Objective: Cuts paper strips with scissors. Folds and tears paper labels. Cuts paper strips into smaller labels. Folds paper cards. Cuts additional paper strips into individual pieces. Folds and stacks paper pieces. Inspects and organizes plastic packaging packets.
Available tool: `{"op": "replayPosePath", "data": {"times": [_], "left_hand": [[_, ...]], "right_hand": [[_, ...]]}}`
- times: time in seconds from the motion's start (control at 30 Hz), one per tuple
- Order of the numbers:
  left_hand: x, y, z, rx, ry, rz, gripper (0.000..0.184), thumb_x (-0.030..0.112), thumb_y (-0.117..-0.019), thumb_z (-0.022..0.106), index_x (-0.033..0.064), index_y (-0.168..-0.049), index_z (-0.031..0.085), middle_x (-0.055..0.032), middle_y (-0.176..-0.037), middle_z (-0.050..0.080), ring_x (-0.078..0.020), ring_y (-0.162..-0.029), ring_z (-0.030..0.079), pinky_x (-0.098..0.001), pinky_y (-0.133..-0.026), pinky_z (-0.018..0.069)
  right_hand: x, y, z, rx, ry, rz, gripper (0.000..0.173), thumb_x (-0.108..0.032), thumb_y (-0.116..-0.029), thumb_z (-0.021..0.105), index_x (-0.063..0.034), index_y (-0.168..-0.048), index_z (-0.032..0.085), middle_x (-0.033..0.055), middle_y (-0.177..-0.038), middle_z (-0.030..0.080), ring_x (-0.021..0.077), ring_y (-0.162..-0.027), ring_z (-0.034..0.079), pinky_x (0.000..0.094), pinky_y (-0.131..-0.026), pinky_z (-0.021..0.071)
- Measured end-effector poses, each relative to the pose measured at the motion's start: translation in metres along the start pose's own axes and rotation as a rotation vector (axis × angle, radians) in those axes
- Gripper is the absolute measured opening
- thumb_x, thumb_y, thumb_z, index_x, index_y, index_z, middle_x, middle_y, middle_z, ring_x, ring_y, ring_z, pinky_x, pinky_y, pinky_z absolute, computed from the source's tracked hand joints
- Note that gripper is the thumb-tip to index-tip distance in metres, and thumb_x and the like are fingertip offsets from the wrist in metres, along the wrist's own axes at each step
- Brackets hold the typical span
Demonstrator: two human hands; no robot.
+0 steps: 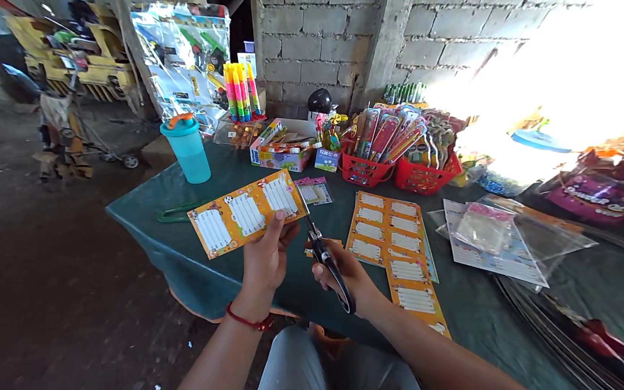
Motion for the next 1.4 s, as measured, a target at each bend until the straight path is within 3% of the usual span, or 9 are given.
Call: {"op": "replayPosePath", "data": {"times": [0.77,0.97,1.17,1.4], "left_hand": [[0.001,-0.001,-0.001,-0.011,-0.004,-0.011,0.016,-0.003,-0.1044,0.047,0.001,-0.116,0.056,-0.0115,-0.096,0.076,-0.0186,-0.081,0.077,-0.0294,-0.076,0.0641],[0.001,-0.001,0.0,-0.002,-0.01,-0.013,0.015,-0.003,-0.1045,0.047,0.0005,-0.116,0.056,-0.0115,-0.095,0.076,-0.0187,-0.081,0.077,-0.0292,-0.076,0.0642],[-0.005,0.005,0.002,-0.003,-0.038,-0.041,0.014,-0.003,-0.104,0.048,-0.0006,-0.115,0.056,-0.0105,-0.095,0.076,-0.018,-0.082,0.076,-0.03,-0.078,0.064],[-0.013,0.01,0.006,-0.02,-0.04,-0.06,0.014,-0.003,-0.1037,0.048,-0.001,-0.116,0.055,-0.0106,-0.095,0.075,-0.0177,-0.08,0.076,-0.0298,-0.078,0.0638]], "right_hand": [[-0.003,0.001,0.0,0.035,0.029,0.019,0.054,-0.033,-0.094,0.068,0.0013,-0.133,0.053,-0.0104,-0.081,0.057,-0.0052,-0.063,0.054,0.0115,-0.058,0.0472],[-0.004,0.001,0.0,0.039,0.008,0.035,0.056,-0.035,-0.0937,0.069,0.0014,-0.133,0.053,-0.0109,-0.08,0.056,-0.0047,-0.063,0.054,0.0118,-0.057,0.0474],[-0.001,0.0,-0.002,0.028,-0.013,-0.003,0.073,-0.052,-0.0898,0.07,0.0013,-0.135,0.049,-0.0119,-0.081,0.055,-0.0039,-0.066,0.054,0.0133,-0.061,0.0483],[-0.001,-0.001,-0.003,0.041,-0.012,-0.039,0.069,-0.05,-0.0919,0.068,0.0017,-0.134,0.048,-0.0105,-0.086,0.057,-0.0037,-0.071,0.056,0.0135,-0.066,0.0493]]}}
Point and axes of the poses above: each hand's wrist, its own y-axis away from the middle knuckle, its own z-axis out of the palm, x = y × z, the point moved 3 cm from there along -y, towards the middle knuckle
